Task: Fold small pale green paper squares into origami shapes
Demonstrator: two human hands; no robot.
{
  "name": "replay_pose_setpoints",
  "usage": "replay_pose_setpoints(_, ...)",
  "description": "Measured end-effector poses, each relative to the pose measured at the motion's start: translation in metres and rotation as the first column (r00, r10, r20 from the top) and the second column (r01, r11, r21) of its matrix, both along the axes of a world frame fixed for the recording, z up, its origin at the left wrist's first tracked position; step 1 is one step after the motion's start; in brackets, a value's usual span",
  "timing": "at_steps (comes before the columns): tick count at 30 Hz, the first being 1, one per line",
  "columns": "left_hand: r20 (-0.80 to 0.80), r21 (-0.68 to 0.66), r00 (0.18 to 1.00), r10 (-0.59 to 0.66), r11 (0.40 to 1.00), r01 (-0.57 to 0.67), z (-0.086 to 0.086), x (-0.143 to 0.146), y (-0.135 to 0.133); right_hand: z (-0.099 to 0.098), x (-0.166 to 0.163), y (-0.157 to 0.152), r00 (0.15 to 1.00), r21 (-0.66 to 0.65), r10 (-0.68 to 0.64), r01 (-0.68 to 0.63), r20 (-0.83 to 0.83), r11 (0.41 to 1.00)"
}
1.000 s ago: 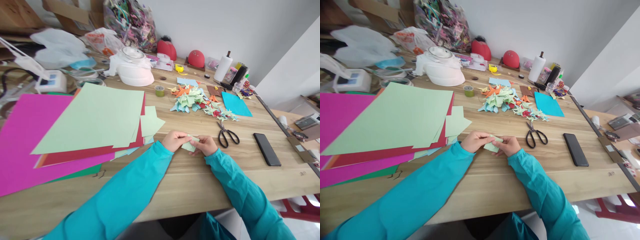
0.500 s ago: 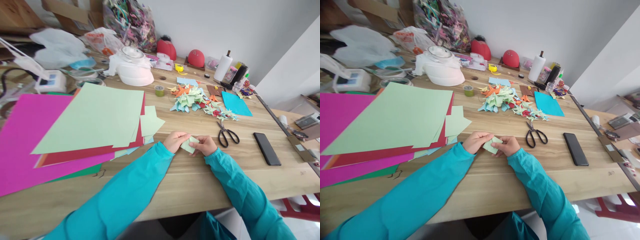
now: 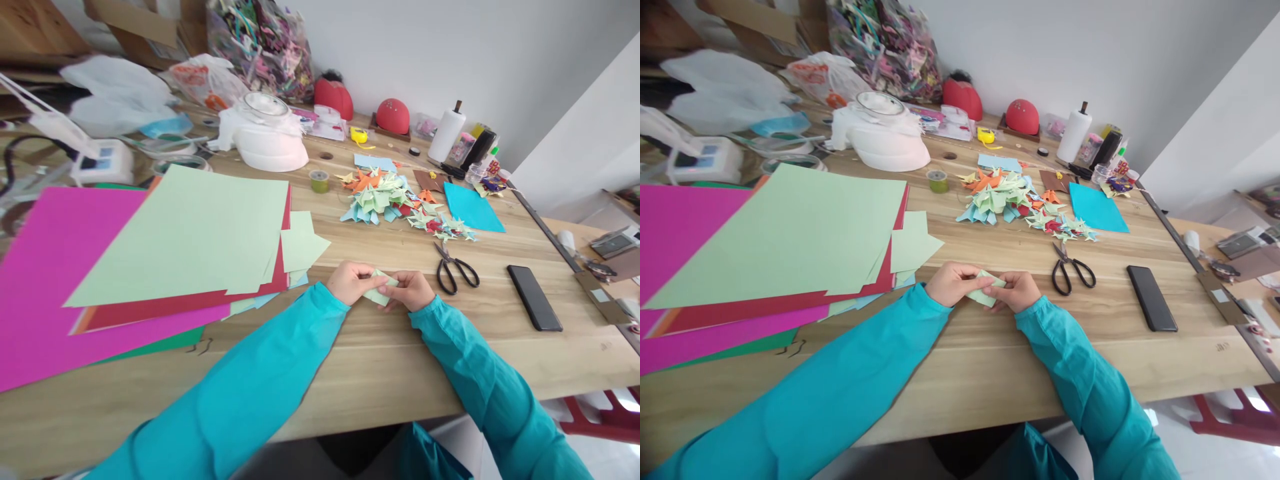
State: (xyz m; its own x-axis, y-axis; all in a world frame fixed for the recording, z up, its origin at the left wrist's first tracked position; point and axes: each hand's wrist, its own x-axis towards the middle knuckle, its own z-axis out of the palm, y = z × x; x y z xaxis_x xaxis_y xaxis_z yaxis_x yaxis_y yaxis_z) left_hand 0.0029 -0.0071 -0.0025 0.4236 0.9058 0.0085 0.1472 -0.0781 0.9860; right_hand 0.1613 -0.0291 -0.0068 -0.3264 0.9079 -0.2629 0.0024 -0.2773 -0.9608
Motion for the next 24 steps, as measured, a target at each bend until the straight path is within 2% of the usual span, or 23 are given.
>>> replay_pose_setpoints(10,-0.003,0.010,1.000,-0.003,1.000,0.003,-0.0005,-0.0016,0.0024,0.0061,0.0010,-0.0009,1.000,-0.059,0.003,-0.004,-0.030,0.998)
replay_pose_setpoints(19,-0.024,0.106,1.000,-0.019,0.994,0.021,-0.0001,-0.0025,0.0040,0.0053,-0.0003,-0.0013,1.000,-0.032,-0.003,0.002,-0.025,0.999)
replay_pose_setpoints(24,-0.028,0.095,1.000,-0.006,0.995,0.009,-0.0006,-0.0031,0.0045,0.0043,-0.0016,-0.0013,1.000,-0.025,-0.002,0.002,-0.012,1.000)
